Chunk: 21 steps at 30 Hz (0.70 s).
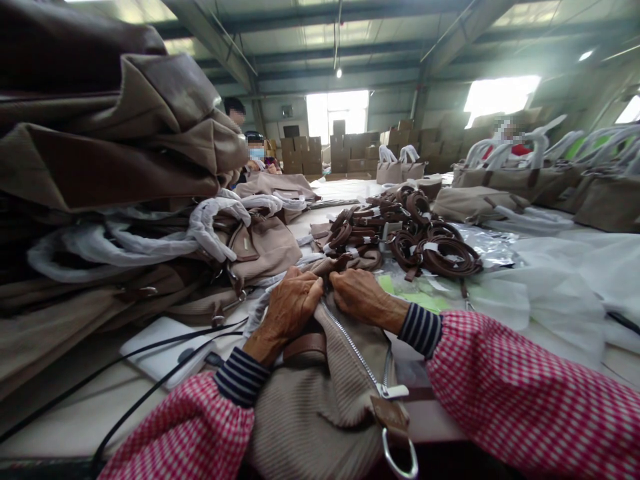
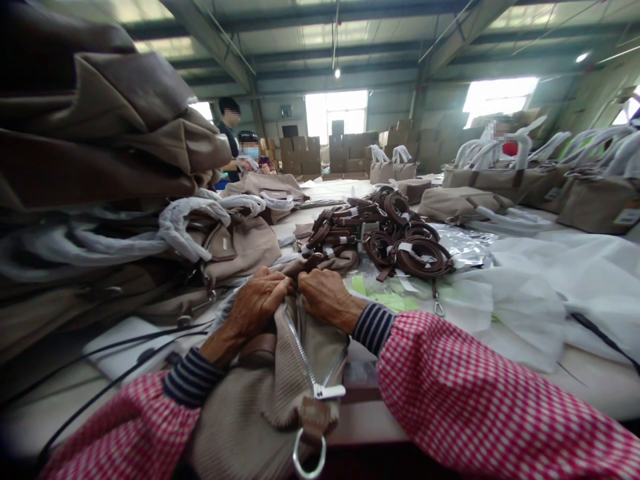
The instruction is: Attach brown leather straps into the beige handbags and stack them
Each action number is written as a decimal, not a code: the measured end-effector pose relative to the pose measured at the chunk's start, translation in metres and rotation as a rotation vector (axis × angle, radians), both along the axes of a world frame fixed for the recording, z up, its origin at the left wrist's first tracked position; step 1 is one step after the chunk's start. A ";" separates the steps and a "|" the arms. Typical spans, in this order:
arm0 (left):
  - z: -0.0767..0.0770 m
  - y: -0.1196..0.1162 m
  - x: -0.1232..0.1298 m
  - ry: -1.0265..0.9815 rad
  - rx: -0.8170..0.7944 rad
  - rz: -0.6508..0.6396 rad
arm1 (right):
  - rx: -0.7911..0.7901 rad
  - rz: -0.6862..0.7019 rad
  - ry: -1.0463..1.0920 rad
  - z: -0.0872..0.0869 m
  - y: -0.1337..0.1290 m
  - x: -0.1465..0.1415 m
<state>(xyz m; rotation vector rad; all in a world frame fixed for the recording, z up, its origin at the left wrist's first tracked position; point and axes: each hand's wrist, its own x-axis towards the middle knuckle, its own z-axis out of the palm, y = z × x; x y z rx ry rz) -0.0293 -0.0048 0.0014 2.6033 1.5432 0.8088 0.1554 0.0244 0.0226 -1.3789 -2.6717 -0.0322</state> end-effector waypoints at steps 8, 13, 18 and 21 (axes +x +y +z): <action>-0.001 0.001 -0.002 -0.037 -0.019 -0.008 | -0.511 0.319 0.579 -0.012 -0.034 0.052; 0.004 -0.002 -0.002 -0.028 -0.048 -0.046 | -0.718 0.312 0.818 -0.024 -0.051 0.058; 0.026 -0.014 -0.002 0.132 0.046 -0.112 | -0.565 0.303 0.757 -0.030 -0.044 0.052; 0.054 -0.028 0.006 0.306 0.057 -0.193 | -0.424 0.312 0.691 -0.036 -0.042 0.051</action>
